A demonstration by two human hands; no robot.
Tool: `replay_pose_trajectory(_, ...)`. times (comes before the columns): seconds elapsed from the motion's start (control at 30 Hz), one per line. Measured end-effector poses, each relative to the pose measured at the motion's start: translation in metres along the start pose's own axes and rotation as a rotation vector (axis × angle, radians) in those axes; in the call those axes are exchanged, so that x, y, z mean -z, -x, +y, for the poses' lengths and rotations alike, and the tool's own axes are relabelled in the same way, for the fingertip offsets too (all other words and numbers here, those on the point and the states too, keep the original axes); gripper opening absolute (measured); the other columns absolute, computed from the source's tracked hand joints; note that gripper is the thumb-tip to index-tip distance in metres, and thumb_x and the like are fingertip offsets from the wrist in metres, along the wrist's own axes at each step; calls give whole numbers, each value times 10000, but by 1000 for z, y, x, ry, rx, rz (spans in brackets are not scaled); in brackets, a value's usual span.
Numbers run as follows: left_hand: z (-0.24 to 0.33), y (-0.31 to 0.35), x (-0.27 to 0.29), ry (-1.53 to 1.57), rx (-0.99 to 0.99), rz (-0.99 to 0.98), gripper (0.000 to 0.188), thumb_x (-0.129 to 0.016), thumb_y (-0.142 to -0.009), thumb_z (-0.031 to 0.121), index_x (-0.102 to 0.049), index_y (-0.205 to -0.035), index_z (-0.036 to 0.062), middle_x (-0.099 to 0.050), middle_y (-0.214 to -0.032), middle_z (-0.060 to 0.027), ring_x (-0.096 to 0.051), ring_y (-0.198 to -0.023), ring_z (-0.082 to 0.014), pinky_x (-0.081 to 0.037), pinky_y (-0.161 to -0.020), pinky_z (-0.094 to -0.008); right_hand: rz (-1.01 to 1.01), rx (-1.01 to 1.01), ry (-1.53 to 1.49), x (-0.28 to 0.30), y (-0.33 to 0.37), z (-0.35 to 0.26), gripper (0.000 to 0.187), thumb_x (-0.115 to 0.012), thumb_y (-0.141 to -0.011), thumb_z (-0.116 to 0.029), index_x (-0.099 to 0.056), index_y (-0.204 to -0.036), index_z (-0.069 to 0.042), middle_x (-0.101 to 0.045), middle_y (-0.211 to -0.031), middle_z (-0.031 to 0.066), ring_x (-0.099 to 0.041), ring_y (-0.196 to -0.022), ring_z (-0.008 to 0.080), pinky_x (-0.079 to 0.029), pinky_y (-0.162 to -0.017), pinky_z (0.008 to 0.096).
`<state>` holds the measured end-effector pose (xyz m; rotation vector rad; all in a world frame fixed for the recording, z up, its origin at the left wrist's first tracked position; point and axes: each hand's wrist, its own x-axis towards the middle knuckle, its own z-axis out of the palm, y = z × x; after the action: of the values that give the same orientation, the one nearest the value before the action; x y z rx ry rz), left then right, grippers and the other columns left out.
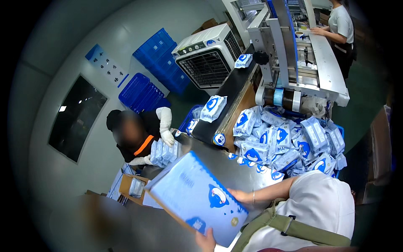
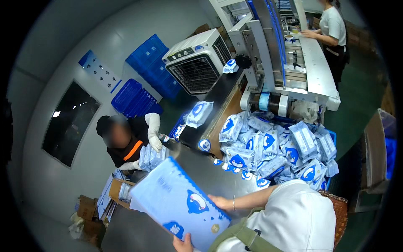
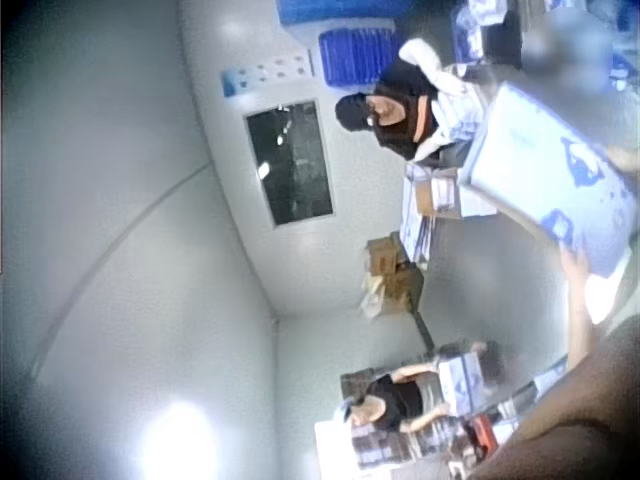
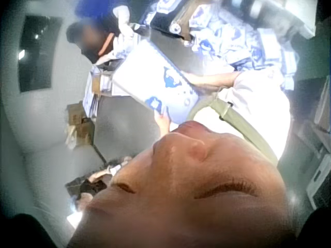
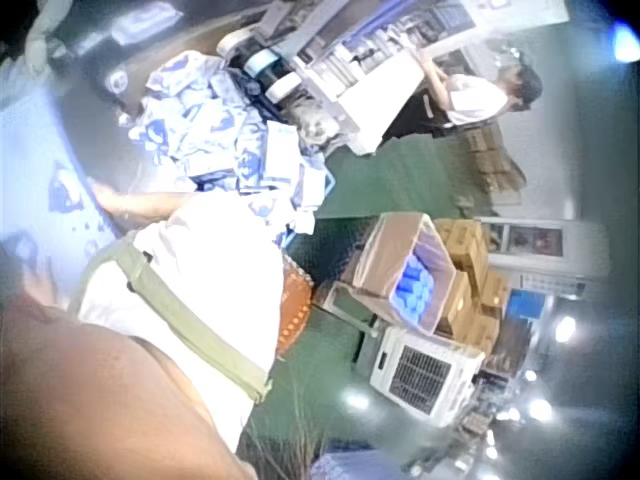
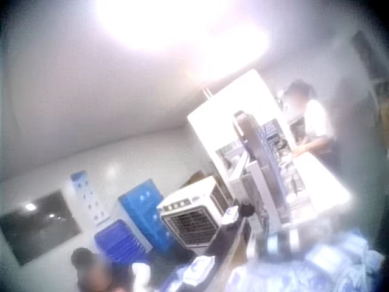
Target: The person picks up blue packages from a table, places them inside a cardboard box, and then moves the box onto a stack on a blue plastic crate.
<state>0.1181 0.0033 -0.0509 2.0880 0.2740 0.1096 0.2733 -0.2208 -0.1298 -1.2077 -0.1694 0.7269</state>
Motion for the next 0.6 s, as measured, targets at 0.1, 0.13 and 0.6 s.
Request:
replay_pose_trajectory(0.1, 72, -30, -8, -251, -37, -182, 636, -688, -750, 310, -462, -1274, 30, -584, -1150, -217, -560, -1094, -317, -427, -910, -414, -3, -34, -86, -32, 8, 23, 692, -346, -930, -527, -285, -1396, -20, -380, -1396, 145, -368, -1268, 239, -253, -1077, 342)
replay_pose_trajectory(0.13, 75, -47, -26, -328, -64, -234, 512, -629, -788, 261, -497, -1209, 2, -607, -1030, -234, -584, -995, -365, -449, -848, -423, 154, 135, 2, -39, -1, 23, 739, -420, -899, -517, -264, -1393, 10, -324, -1419, 176, -313, -1303, 266, -232, -1088, 353)
replay_pose_trajectory(0.6, -54, 32, 66, -752, 572, 180, 361, -553, -825, 246, -588, -1019, -56, -634, -934, -247, -609, -896, -376, -468, -799, -435, 33, -223, -335, -53, 7, 12, 839, -556, -655, 55, -224, -1413, -82, -527, -1159, 75, -548, -843, 196, -463, -701, 320)
